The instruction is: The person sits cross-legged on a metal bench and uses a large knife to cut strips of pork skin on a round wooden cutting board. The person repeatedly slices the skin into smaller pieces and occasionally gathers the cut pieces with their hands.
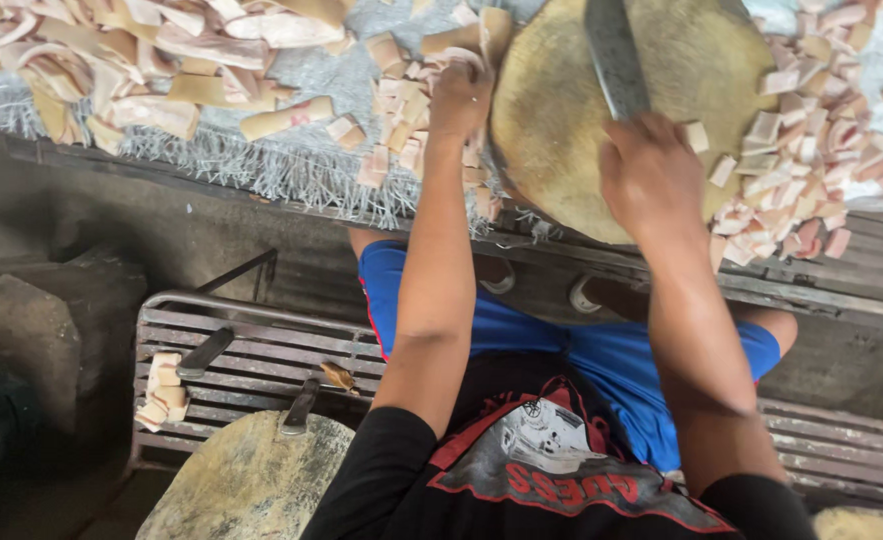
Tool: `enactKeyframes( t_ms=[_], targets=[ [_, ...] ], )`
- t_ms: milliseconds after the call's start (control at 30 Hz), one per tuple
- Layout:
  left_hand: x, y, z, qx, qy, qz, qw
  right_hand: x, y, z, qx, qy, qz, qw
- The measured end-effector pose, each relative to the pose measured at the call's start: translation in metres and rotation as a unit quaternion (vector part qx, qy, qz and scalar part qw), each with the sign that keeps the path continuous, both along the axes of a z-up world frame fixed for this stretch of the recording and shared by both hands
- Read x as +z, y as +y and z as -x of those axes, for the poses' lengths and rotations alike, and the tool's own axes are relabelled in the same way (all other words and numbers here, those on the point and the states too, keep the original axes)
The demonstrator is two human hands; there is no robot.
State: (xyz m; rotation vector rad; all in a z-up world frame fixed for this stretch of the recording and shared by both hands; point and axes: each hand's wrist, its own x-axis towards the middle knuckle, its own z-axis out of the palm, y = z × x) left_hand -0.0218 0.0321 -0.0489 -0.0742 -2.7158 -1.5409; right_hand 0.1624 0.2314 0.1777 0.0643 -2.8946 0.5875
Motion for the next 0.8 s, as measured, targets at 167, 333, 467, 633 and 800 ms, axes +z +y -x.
enactKeyframes(
  t_ms=[167, 333, 467, 633, 800],
  targets=[
    [0.011, -0.014, -0.002, -0.069, 0.015, 0.024, 0.997, -0.049, -0.052, 0.169, 0.202, 0.045, 0.075, 0.975],
    [0.013, -0.011, 0.000, -0.068, -0.095, 0.010, 0.993, -0.079, -0.096, 0.239, 0.217, -0.198, -0.071, 0.953],
    [0.020, -0.009, 0.009, -0.122, -0.031, 0.117, 0.985, -0.090, -0.101, 0.248, 0.201, -0.275, -0.148, 0.929],
    [0.063, -0.077, -0.009, -0.017, -0.206, -0.270, 0.940, -0.083, -0.092, 0.237, 0.185, -0.186, 0.042, 0.964],
    [0.124, -0.059, -0.050, -0.051, -0.242, -0.405, 0.880, -0.051, -0.043, 0.160, 0.164, 0.003, 0.416, 0.894]
  ],
)
